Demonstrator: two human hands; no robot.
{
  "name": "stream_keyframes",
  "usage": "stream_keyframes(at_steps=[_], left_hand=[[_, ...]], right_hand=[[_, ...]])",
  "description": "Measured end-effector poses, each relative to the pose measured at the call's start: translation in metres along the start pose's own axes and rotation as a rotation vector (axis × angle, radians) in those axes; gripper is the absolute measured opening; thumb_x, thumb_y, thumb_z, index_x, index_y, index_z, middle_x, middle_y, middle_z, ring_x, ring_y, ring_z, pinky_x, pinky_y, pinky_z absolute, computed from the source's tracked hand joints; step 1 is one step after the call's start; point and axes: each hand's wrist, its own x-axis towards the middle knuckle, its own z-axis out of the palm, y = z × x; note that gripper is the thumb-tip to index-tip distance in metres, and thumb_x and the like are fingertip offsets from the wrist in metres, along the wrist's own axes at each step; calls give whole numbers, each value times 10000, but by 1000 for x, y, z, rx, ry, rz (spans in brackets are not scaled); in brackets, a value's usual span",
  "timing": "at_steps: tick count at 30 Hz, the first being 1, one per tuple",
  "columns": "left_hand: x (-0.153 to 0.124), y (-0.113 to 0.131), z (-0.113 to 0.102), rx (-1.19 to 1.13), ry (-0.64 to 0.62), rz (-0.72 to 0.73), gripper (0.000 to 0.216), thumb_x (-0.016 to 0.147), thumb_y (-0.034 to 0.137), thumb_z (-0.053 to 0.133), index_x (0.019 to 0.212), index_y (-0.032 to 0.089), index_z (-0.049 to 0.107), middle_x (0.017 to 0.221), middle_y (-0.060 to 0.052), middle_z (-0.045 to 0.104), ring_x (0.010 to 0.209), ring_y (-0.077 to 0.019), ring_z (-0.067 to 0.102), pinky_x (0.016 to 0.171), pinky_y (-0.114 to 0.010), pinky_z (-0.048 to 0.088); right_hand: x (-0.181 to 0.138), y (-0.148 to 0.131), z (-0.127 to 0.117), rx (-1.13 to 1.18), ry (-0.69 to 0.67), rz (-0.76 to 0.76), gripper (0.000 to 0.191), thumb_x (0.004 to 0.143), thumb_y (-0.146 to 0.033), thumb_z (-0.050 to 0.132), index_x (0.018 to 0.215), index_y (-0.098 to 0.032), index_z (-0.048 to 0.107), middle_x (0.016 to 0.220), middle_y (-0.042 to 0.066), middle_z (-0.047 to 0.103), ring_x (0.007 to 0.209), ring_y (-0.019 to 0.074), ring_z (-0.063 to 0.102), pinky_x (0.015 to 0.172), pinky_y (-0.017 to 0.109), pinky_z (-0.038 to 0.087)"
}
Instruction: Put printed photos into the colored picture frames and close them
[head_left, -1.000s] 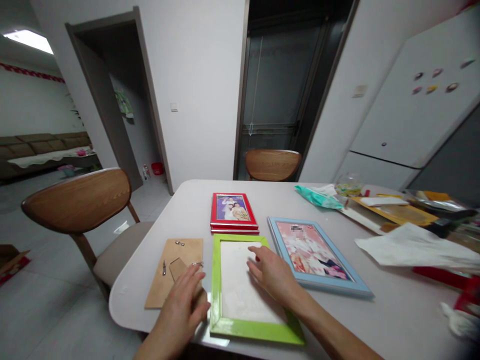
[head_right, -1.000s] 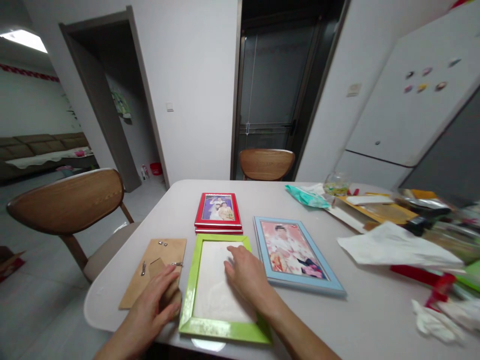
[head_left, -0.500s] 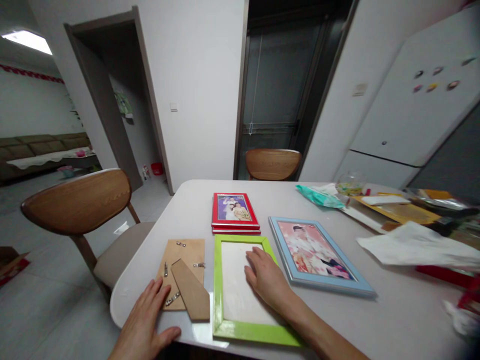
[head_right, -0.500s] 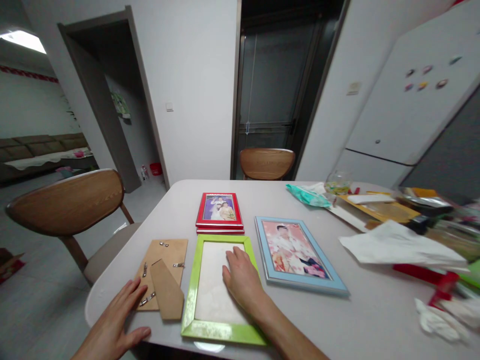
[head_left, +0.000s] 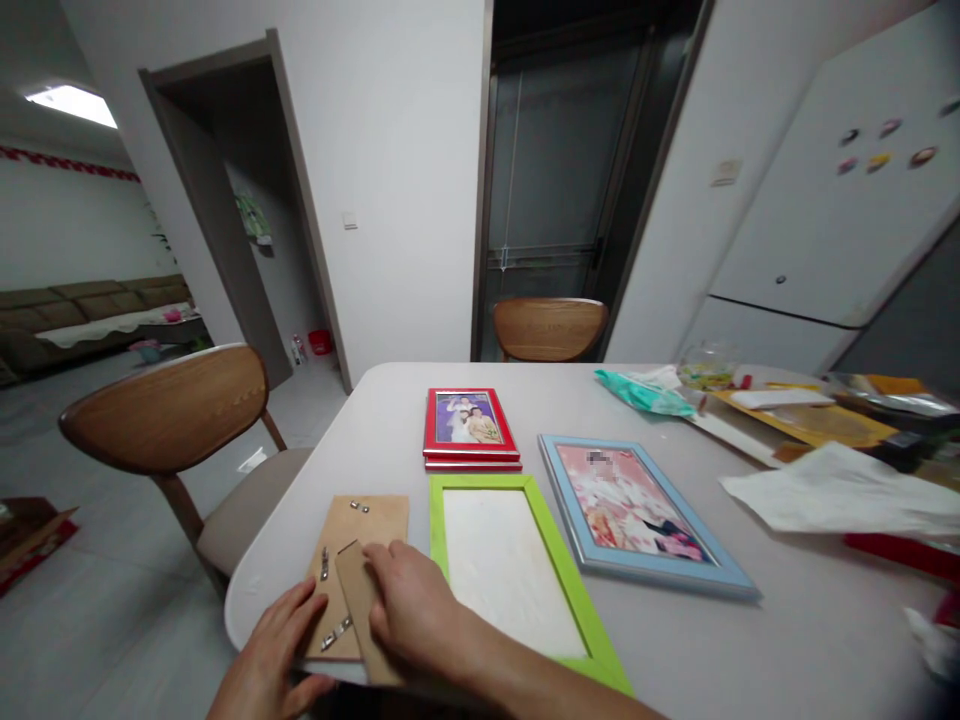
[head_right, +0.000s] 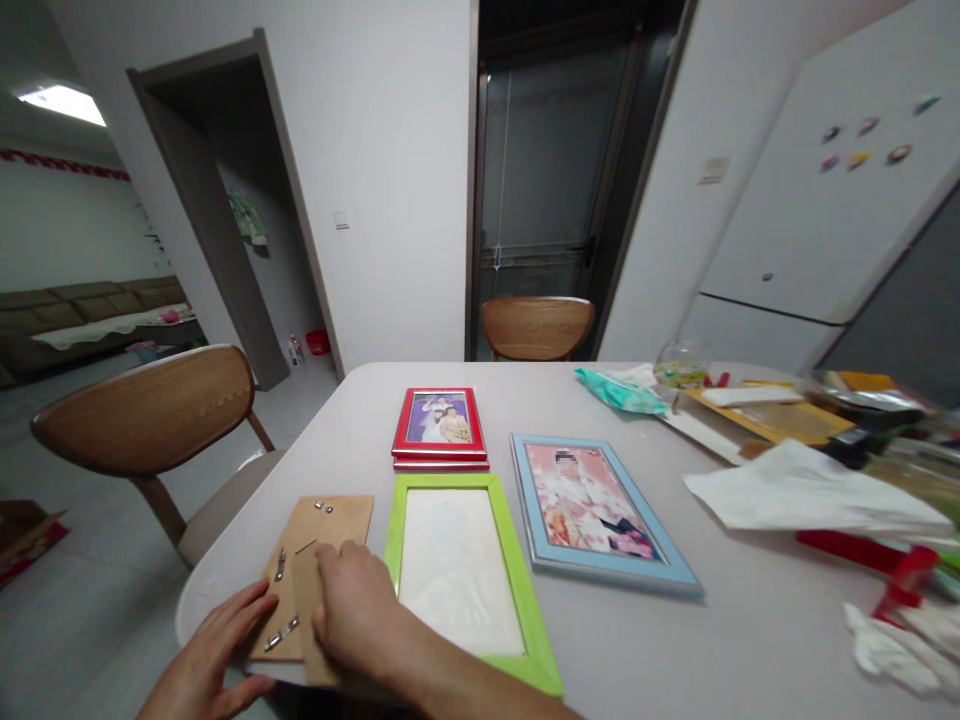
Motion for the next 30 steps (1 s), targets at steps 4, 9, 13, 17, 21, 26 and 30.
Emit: stream_keyframes(at_steps=[4,9,13,17,21,26,30], left_hand=[[3,-11,1,-40,-7,-11,589,531,489,674,1056,253,552,1096,-93,586,990,-265,547,819,-359,474],[8,-12,-3,-29,3,51,603,512,529,667,1033,242,567,1040,-92,617,933,-260,578,776,-341,500],[20,15,-30,12,82,67,528,598,453,644,1066,233,534,1091,-86,584,972,-244,553,803,-340,487],[42,70,-46,-56,126,81,537,639,372,634,1120,194,476,1155,-109,526,1050,-250,485,865,-387,443],[64,124,-23,-251,-10,77,549,594,295,679,1097,180,494,1129,-111,542,1030,-249,491,862,-392,447],[81,158,12,-372,-177,26,533,549,205,690,1055,163,525,1123,-104,548,1014,-252,490,871,-409,431],[87,160,21,-339,-214,25,395,631,141,594,1022,136,542,1103,-117,566,1016,-242,501,894,-415,408]], right_hand=[[-2,-8,7,16,35,34,565,578,-417,569,1082,-192,452,924,89,487,870,264,458,718,382,376],[-1,-16,8,134,11,72,531,546,-298,581,1053,-199,457,956,74,455,879,232,469,728,338,403],[-7,-15,-20,253,72,25,526,577,-258,553,1090,-212,448,969,55,442,858,186,480,758,288,401],[-30,1,-66,188,97,15,374,602,-229,533,975,-196,538,906,42,451,808,164,474,739,260,399],[-64,41,-85,133,85,122,337,589,-144,498,911,-194,586,838,38,477,762,154,481,709,249,396],[-89,80,-79,67,79,204,328,606,-131,461,893,-192,605,816,46,497,757,162,488,697,260,391],[-88,91,-67,-6,116,196,300,617,-146,469,881,-184,605,833,54,493,777,171,479,704,269,386]])
